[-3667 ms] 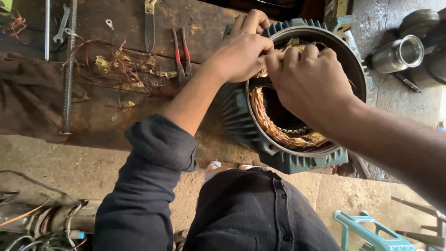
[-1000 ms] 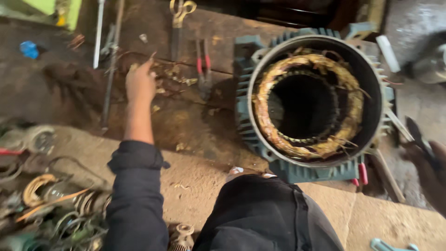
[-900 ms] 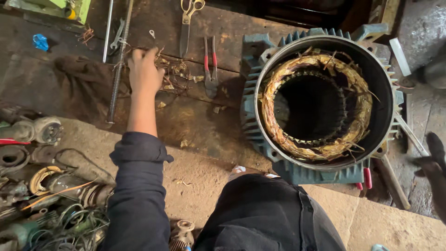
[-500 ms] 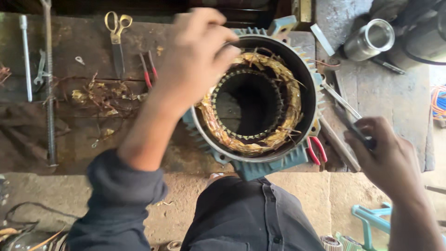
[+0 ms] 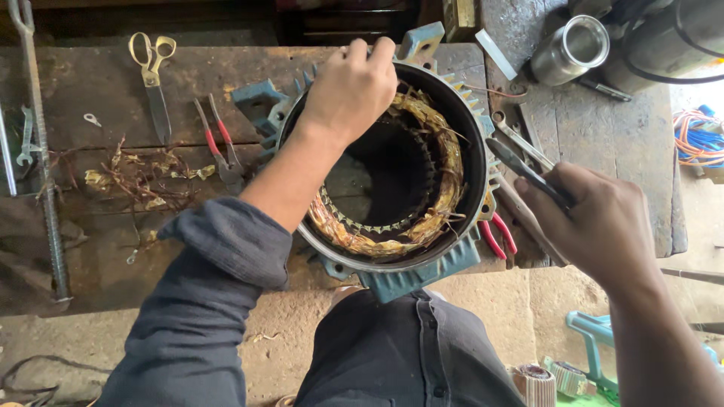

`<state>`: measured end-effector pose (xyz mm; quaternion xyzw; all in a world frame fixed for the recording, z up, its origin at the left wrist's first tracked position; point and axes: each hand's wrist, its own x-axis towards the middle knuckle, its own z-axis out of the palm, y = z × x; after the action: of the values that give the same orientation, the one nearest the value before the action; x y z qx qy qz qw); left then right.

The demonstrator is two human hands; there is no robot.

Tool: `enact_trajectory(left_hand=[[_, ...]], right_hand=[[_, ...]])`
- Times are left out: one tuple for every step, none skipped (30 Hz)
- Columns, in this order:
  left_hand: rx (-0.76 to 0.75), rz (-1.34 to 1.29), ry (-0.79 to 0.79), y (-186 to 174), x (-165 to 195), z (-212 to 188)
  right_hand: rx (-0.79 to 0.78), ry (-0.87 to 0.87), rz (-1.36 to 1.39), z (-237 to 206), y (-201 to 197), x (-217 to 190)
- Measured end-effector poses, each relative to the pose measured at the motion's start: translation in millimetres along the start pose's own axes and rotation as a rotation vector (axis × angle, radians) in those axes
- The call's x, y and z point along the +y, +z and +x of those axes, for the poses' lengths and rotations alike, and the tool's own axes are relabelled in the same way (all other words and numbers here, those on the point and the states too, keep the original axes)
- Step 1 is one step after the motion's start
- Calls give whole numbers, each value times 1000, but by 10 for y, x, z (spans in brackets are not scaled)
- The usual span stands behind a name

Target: The person pulls burnt copper winding wires out of an electric motor stator housing on a wooden workbench, working the coils loose by hand and with pliers, and lays the extracted copper wire on the table. They occasionally cut or separate wire pieces and gather the removed windings into a pile.

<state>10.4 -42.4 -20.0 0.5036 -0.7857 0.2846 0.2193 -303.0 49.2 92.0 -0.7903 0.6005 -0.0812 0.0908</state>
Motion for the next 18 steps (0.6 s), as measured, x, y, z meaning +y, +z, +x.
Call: enact_trajectory(left_hand=[[42, -32, -28, 5, 25, -11], [83, -63, -57, -12, 40, -6], [63, -51, -37, -39, 36, 4], [44, -36, -15, -69, 19, 21], [24, -22, 8, -104, -4, 35], [36, -115, -14, -142, -43, 37], [49, -208, -35, -183, -123, 27], [65, -301, -55, -218, -206, 20], [104, -344, -110, -242, -252, 10], [141, -390, -167, -264, -294, -13], [177, -434, -226, -275, -325, -30], [191, -465, -279, -274, -349, -34], [205, -495, -334, -271, -384, -41], [222, -524, -389, -267, -408, -54], [204, -539, -409, -261, -420, -66], [188, -556, -426, -248, -430, -70], [170, -576, -445, -235, -432, -80], [189, -582, -439, -223, -435, -93]], right_hand=[[7, -13, 20, 34, -3, -26], [-1, -9, 6, 69, -9, -57], [-10, -7, -5, 105, -14, -91], [-16, -6, -15, 146, -18, -127], [-17, -37, 7, 180, -24, -161], [-19, -65, 29, 203, -35, -193], [-20, -91, 50, 231, -43, -222], [-19, -131, 67, 268, -43, -255], [-21, -169, 82, 302, -38, -290], [-26, -206, 96, 337, -25, -326], [-24, -252, 73, 390, -2, -368], [-21, -300, 51, 457, 33, -417], [-21, -349, 28, 520, 77, -472], [14, -410, -16, 586, 133, -535], [54, -471, -61, 665, 193, -603], [96, -531, -107, 746, 250, -667], [74, -525, -161, 828, 310, -730], [48, -517, -216, 903, 371, -793]])
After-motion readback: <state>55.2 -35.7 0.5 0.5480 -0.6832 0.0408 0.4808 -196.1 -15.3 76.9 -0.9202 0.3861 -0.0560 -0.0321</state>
